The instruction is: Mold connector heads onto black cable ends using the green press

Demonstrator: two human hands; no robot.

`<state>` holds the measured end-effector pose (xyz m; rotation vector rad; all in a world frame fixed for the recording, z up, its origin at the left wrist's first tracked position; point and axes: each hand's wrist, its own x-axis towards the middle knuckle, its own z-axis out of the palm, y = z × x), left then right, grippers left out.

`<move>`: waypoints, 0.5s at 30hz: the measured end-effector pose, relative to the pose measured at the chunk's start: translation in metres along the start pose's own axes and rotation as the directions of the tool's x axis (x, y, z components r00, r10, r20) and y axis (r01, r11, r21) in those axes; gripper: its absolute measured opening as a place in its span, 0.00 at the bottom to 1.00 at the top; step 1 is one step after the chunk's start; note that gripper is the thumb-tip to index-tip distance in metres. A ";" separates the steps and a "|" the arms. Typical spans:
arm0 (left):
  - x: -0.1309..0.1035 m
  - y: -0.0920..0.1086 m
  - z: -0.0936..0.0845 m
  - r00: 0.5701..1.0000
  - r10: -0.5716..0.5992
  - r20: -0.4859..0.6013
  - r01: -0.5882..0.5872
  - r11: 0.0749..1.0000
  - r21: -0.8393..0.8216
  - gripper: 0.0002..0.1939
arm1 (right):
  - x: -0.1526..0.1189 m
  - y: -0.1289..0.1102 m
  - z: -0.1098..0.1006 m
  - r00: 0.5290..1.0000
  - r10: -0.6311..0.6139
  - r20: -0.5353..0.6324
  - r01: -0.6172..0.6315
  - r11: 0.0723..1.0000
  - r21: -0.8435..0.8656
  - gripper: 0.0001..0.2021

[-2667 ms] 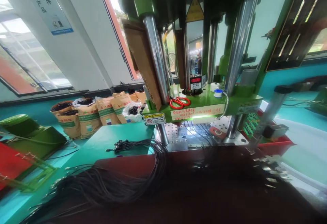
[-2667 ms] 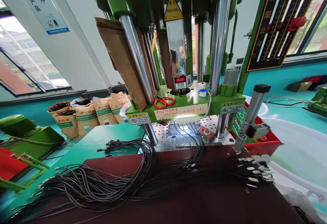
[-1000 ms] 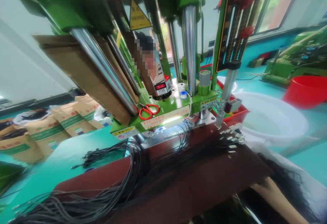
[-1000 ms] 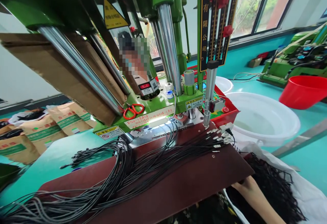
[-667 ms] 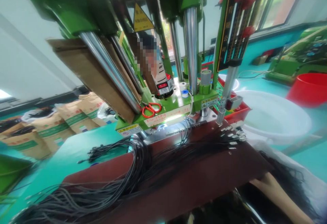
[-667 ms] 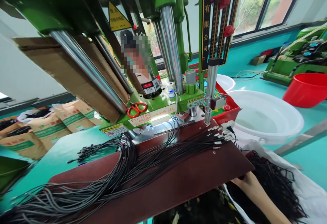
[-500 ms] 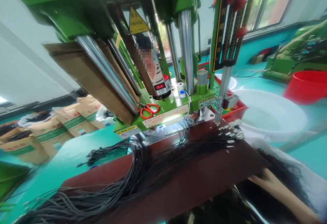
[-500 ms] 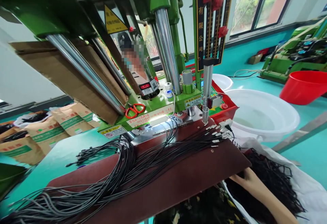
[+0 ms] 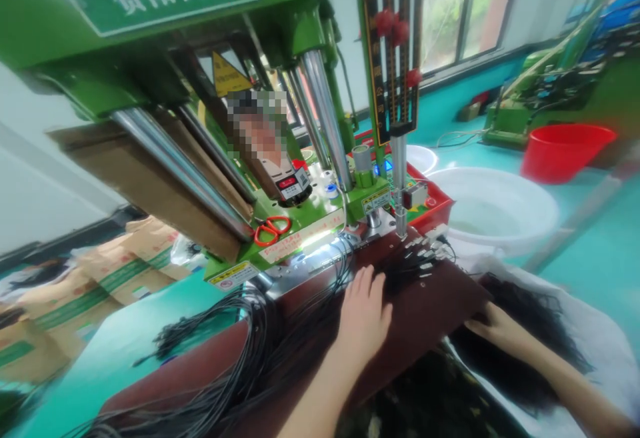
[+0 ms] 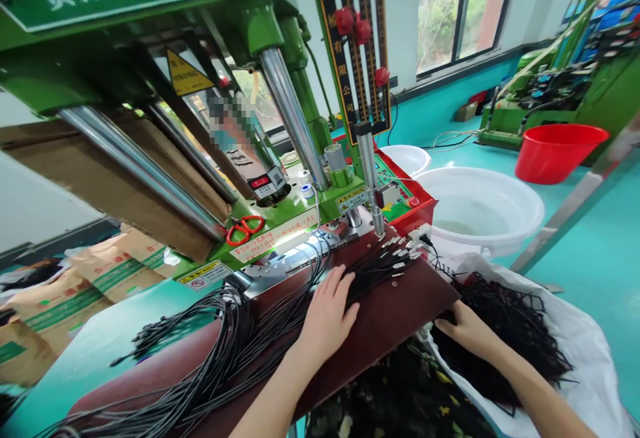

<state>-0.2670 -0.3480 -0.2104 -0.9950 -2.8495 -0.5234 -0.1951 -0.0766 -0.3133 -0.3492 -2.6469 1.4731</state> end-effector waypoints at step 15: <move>0.070 -0.023 -0.007 0.976 -0.016 0.217 0.101 0.916 -0.389 0.10 | -0.024 0.002 -0.020 0.991 -0.093 0.099 0.102 0.991 -0.088 0.28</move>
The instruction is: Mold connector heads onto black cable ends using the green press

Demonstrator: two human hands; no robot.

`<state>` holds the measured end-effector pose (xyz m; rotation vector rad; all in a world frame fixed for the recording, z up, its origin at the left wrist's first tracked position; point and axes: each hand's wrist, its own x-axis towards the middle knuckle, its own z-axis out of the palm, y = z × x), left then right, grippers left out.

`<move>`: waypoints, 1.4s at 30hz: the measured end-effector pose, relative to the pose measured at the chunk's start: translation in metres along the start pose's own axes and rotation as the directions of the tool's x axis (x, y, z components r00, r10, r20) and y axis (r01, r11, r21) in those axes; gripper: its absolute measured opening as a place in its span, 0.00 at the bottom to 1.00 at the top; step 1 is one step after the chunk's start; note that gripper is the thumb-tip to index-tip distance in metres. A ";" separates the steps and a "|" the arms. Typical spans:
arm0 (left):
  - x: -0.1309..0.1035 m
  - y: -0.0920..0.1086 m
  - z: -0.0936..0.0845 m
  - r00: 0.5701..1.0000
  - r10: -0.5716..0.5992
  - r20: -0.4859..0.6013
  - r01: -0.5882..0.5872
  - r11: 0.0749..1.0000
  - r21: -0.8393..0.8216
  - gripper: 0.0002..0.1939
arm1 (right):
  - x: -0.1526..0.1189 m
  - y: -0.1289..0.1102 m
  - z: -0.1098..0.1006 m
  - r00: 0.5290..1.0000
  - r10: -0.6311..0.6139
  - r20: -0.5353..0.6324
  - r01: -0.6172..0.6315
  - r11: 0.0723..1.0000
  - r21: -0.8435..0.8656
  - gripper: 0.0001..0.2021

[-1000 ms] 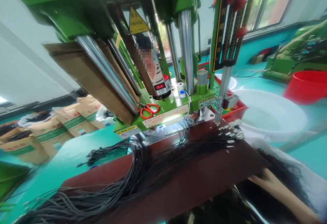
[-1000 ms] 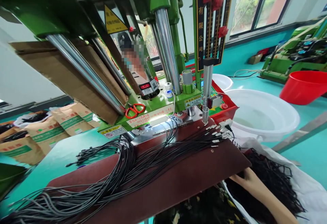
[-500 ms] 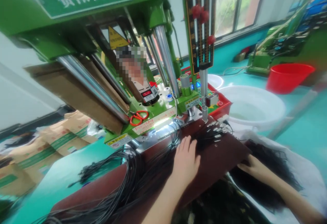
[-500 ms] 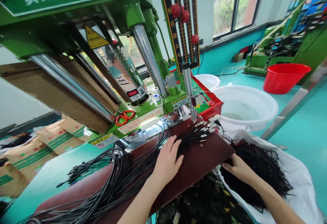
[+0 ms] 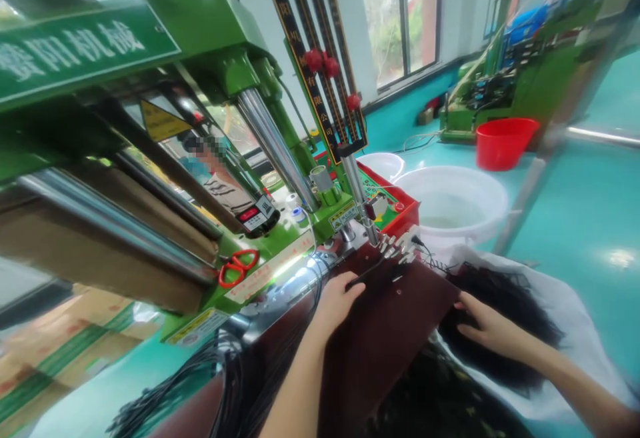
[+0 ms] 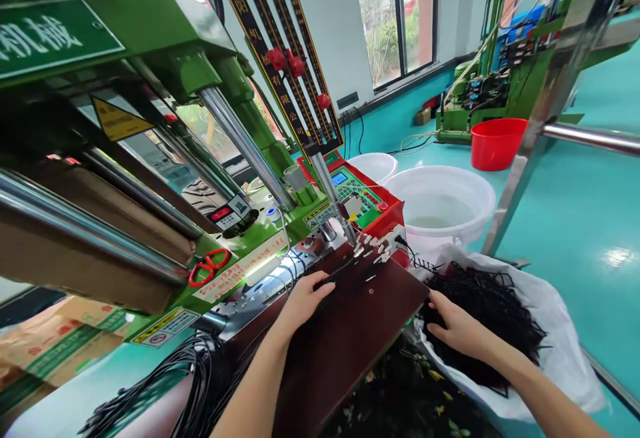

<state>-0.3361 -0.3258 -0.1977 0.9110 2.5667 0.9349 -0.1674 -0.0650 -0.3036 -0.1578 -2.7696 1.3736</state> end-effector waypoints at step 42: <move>-0.028 0.024 0.007 0.997 -0.004 0.073 0.046 0.815 -0.577 0.21 | 0.092 -0.173 0.023 0.987 -0.150 -0.064 0.102 0.260 0.960 0.10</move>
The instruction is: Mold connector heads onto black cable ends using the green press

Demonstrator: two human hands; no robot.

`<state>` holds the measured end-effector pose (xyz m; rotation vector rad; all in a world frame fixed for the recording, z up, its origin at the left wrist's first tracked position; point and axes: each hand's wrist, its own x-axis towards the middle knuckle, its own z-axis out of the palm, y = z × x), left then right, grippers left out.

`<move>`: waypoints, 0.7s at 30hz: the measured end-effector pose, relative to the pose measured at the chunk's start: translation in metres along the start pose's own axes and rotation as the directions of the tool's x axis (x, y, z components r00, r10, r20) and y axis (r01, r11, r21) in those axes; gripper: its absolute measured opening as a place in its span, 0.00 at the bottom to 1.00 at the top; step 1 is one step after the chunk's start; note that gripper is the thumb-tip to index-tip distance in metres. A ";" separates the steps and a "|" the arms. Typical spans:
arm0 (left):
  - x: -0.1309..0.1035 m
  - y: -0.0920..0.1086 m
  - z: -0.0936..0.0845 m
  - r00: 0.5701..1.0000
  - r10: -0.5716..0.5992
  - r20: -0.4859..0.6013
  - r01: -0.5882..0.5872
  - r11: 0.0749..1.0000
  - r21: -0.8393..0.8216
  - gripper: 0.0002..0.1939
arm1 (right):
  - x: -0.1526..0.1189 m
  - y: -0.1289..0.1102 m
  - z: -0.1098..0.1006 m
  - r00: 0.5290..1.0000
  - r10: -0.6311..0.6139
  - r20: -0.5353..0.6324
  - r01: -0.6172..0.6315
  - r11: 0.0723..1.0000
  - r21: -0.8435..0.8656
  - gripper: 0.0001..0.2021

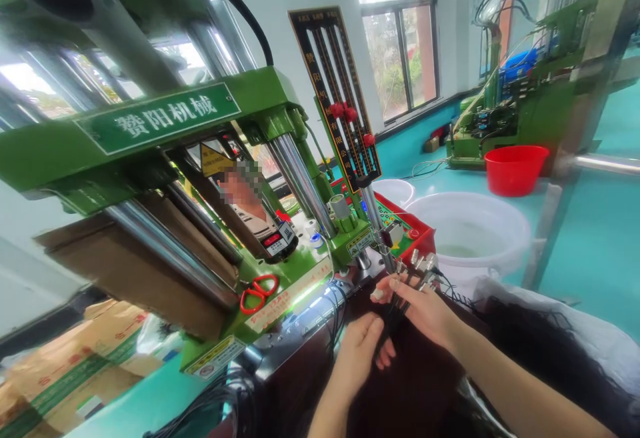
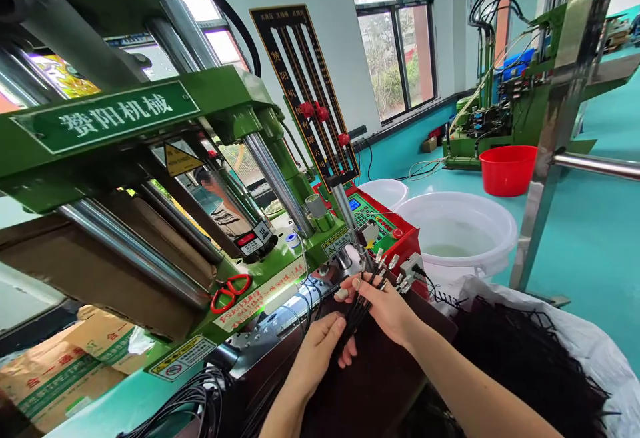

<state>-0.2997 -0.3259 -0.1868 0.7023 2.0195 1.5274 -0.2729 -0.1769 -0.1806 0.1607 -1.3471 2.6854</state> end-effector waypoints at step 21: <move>0.032 0.044 0.018 0.953 0.236 -0.189 -0.152 0.915 0.375 0.12 | -0.003 0.001 -0.003 0.994 -0.068 -0.081 0.076 0.991 0.110 0.12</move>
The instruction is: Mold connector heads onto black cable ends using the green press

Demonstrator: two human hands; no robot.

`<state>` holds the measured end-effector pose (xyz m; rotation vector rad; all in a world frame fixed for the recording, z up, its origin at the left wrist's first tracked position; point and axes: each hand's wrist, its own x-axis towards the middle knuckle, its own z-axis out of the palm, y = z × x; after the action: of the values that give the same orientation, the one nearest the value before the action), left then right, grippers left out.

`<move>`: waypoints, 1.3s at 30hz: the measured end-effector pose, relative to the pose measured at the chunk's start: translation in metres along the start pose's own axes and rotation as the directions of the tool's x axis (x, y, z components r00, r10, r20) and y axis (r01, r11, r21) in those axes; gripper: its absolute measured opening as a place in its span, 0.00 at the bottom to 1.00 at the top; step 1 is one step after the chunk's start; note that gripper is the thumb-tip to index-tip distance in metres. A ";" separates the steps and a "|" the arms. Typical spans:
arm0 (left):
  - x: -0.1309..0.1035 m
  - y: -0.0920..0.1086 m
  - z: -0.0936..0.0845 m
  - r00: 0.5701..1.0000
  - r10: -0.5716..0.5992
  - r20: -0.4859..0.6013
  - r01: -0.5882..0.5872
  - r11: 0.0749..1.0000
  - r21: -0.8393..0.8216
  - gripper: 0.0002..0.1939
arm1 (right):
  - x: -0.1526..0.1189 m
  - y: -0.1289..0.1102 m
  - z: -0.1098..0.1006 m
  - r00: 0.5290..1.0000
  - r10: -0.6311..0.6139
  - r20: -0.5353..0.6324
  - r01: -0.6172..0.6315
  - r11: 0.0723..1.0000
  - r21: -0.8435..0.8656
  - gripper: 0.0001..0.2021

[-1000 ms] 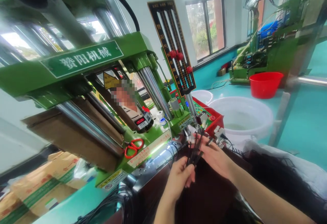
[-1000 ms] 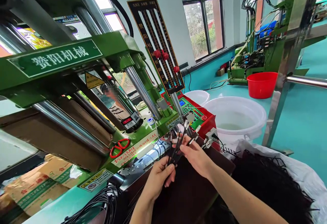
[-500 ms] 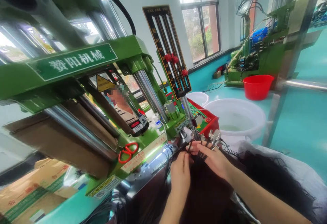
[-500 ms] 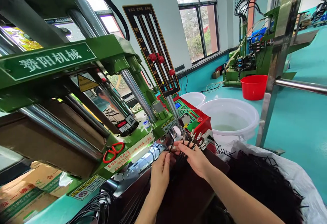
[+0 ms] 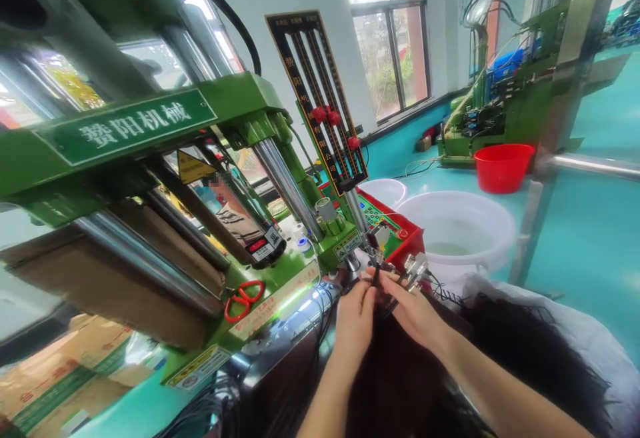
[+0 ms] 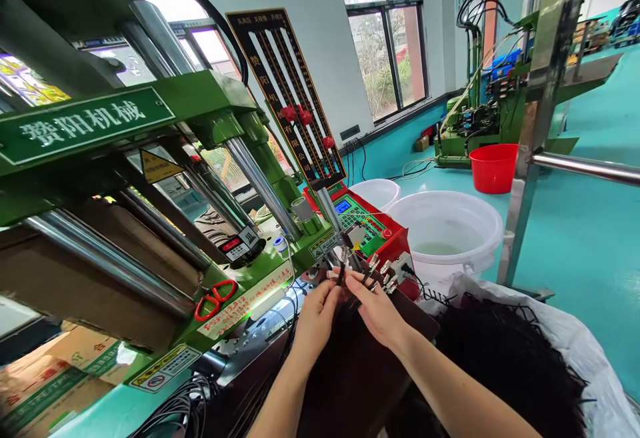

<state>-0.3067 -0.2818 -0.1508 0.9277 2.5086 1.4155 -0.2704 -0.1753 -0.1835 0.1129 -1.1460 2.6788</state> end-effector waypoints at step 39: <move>0.012 0.013 0.012 0.938 -0.101 0.332 0.211 0.926 -0.314 0.09 | -0.005 -0.041 -0.047 0.936 -0.295 -0.194 0.199 0.895 -0.400 0.10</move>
<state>-0.3062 -0.2612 -0.1445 0.7868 1.9759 1.4625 -0.2549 -0.1149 -0.1877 -0.1315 -1.4246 2.1348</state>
